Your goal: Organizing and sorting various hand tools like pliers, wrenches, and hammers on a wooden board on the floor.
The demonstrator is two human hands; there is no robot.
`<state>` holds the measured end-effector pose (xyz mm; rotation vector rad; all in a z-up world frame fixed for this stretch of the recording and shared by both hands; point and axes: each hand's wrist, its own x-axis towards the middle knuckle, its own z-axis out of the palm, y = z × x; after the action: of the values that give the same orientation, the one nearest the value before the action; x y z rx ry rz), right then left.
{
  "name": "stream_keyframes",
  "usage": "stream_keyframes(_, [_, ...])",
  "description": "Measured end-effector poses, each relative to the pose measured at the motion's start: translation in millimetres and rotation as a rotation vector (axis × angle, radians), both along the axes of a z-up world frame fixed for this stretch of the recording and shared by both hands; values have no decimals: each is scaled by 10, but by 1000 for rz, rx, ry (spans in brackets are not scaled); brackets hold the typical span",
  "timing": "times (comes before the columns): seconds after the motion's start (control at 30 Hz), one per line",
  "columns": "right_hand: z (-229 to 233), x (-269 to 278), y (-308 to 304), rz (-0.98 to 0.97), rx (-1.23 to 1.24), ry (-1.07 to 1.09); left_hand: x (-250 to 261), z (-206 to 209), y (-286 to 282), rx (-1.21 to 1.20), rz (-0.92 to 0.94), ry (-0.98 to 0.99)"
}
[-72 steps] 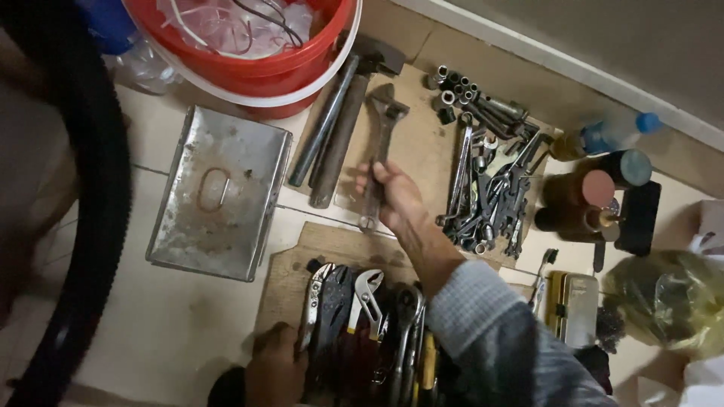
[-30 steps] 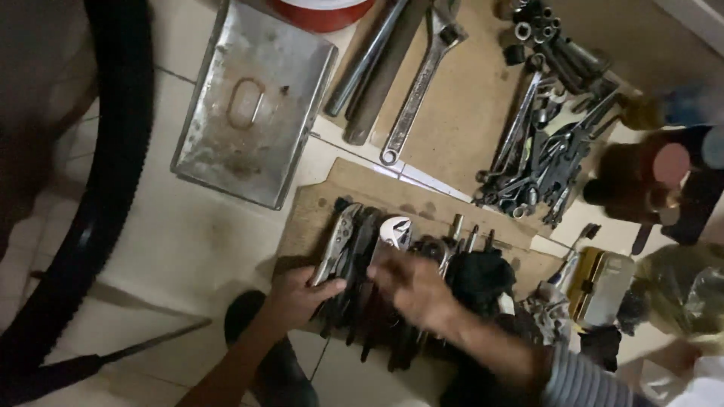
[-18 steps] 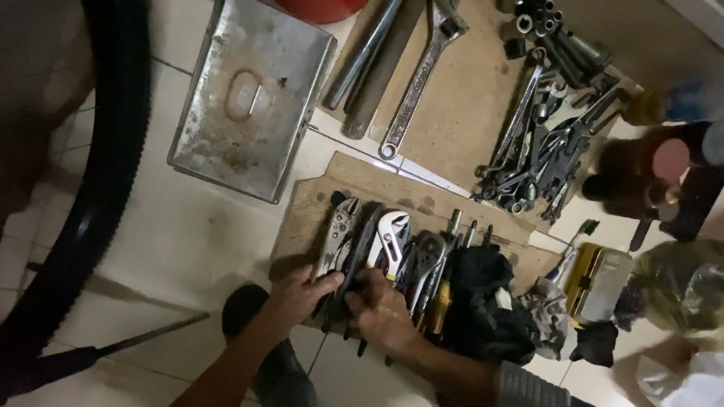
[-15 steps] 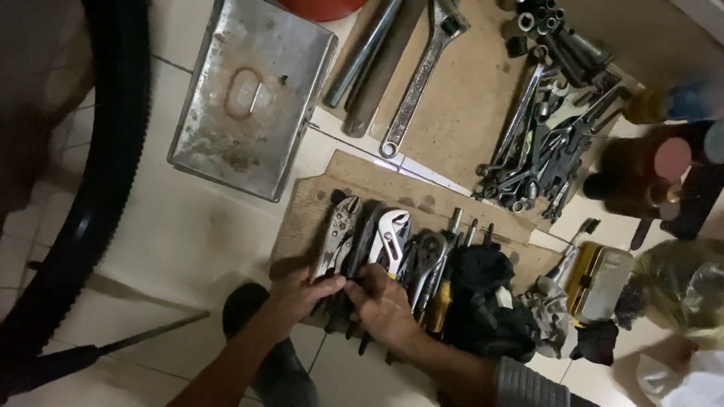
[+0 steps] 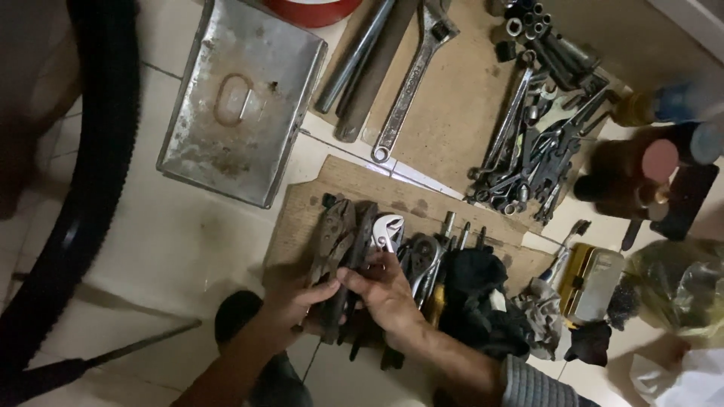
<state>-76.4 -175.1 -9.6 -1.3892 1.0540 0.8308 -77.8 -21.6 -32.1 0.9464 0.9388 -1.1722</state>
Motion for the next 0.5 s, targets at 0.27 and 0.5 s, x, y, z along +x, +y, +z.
stream_keyframes(0.27, [62, 250, -335, -160, 99, 76, -161, -179, 10, 250, -269, -196])
stream_keyframes(0.5, [166, 1032, -504, 68, -77, -274, -606, -804, 45, -85, -26, -257])
